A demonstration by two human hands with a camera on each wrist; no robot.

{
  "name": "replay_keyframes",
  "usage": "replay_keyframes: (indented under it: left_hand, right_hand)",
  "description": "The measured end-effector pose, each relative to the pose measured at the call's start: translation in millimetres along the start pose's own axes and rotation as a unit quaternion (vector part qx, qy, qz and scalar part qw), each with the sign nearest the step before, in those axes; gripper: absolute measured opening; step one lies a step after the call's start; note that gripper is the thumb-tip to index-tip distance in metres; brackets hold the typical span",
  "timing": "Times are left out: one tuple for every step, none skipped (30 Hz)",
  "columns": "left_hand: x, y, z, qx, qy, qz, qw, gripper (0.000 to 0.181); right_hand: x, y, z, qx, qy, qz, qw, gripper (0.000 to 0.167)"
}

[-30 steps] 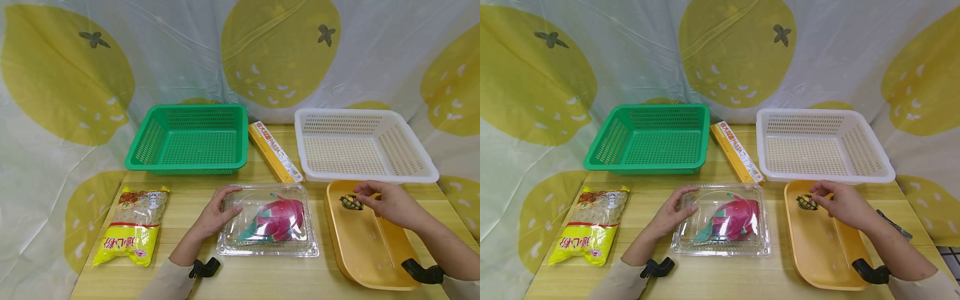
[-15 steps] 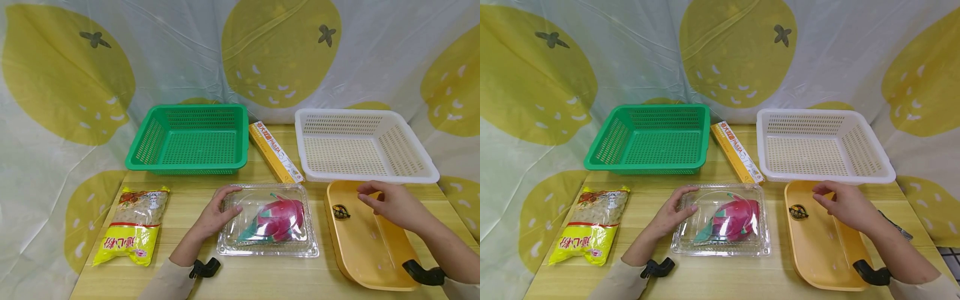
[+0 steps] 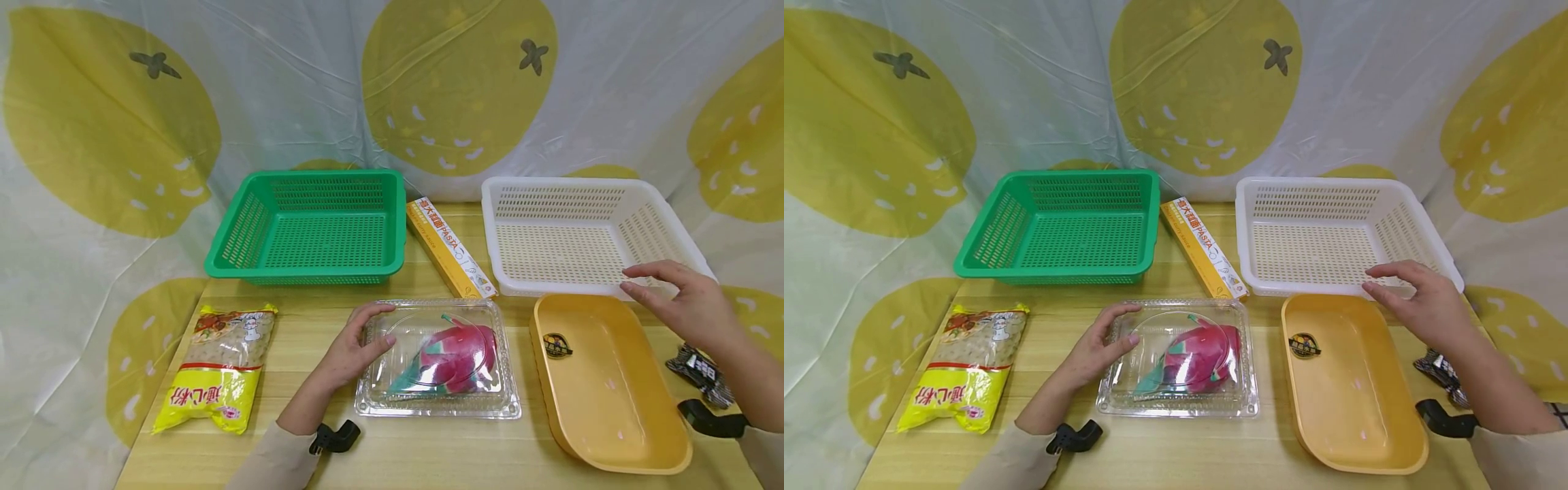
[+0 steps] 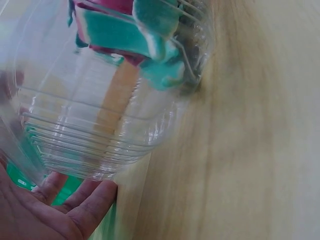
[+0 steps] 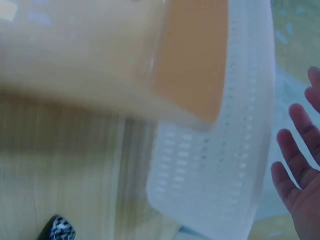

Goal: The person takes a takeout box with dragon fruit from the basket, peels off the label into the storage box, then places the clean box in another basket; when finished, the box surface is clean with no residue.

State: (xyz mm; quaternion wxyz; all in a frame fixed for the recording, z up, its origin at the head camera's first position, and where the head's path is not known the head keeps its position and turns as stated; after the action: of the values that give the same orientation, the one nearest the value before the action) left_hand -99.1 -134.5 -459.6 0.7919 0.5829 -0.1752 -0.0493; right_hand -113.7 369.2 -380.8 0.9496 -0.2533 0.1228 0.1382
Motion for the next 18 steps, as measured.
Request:
replay_keyframes:
  left_hand:
    - [-0.1,-0.1,0.0,0.000,0.000,0.001,1.0000,0.049]
    - [-0.1,-0.1,0.1,0.000,0.000,0.002,1.0000,0.049]
    - [-0.1,0.0,0.2,0.000,-0.001,0.003,1.0000,0.049]
    - [-0.1,0.0,0.3,-0.001,-0.001,0.006,1.0000,0.049]
    - [0.0,0.1,0.3,0.001,-0.002,0.012,0.9999,0.049]
    - [0.2,0.4,0.3,0.004,-0.003,0.018,0.9998,0.049]
    - [0.4,0.5,0.3,0.006,-0.005,0.025,0.9996,0.049]
    - [0.7,0.7,0.2,0.008,-0.006,0.031,0.9995,0.049]
    - [1.1,0.8,0.0,0.010,-0.008,0.036,0.9993,0.049]
    - [1.4,1.0,-0.4,0.013,-0.009,0.037,0.9992,0.048]
    - [1.8,1.1,-1.0,0.016,-0.009,0.037,0.9991,0.048]
    - [2.3,1.0,-1.7,0.019,-0.007,0.034,0.9992,0.047]
    - [2.7,0.7,-2.5,0.021,-0.005,0.029,0.9994,0.047]
    - [3.2,0.1,-3.6,0.022,-0.002,0.021,0.9995,0.046]
    - [3.7,-0.2,-4.9,0.026,0.002,0.013,0.9996,0.046]
    - [4.4,-0.9,-6.2,0.030,0.006,0.005,0.9995,0.046]
    - [5.3,-1.6,-7.4,0.034,0.012,-0.001,0.9994,0.045]
    - [6.3,-2.2,-8.7,0.038,0.018,-0.009,0.9991,0.044]
  right_hand:
    - [-1.0,4,0,0.006,-0.012,0.002,0.9999,0.028]
    - [-2.3,8,-1,0.010,-0.023,0.008,0.9996,0.029]
    - [-3.2,12,-1,0.010,-0.034,0.011,0.9993,0.030]
    - [-3.9,15,-2,0.007,-0.047,0.011,0.9988,0.031]
    - [-4.3,18,-3,0.002,-0.058,0.007,0.9983,0.032]
    - [-4.6,21,-4,-0.003,-0.071,0.003,0.9974,0.033]
    - [-4.6,23,-5,-0.009,-0.081,-0.003,0.9967,0.034]
    - [-4.5,26,-6,-0.013,-0.091,-0.009,0.9957,0.034]
    - [-4.0,28,-7,-0.019,-0.099,-0.015,0.9948,0.034]
    - [-3.3,30,-8,-0.022,-0.103,-0.022,0.9942,0.034]
    - [-2.5,32,-9,-0.025,-0.104,-0.026,0.9939,0.034]
    - [-1.8,33,-9,-0.029,-0.104,-0.030,0.9938,0.033]
    - [-1.2,34,-10,-0.035,-0.101,-0.031,0.9938,0.033]
    - [-0.8,35,-10,-0.039,-0.099,-0.031,0.9938,0.033]
    - [-0.4,35,-11,-0.042,-0.097,-0.030,0.9940,0.033]
    - [-0.3,36,-11,-0.044,-0.093,-0.029,0.9943,0.033]
    - [-0.5,36,-11,-0.047,-0.090,-0.024,0.9945,0.033]
    - [-0.6,36,-12,-0.049,-0.087,-0.022,0.9948,0.033]
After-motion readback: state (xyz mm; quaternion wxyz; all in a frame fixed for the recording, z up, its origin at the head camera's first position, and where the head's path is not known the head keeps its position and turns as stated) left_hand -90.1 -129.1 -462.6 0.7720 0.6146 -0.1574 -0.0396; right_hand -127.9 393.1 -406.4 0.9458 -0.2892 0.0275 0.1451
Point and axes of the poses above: each hand's wrist, its own x-axis away from the middle knuckle, its own z-axis out of the back of the hand, y = z × x, the point moved 2 cm from there along -x, towards the middle knuckle, and after that the axes turned 13 degrees about z, right-handed, at the moved point
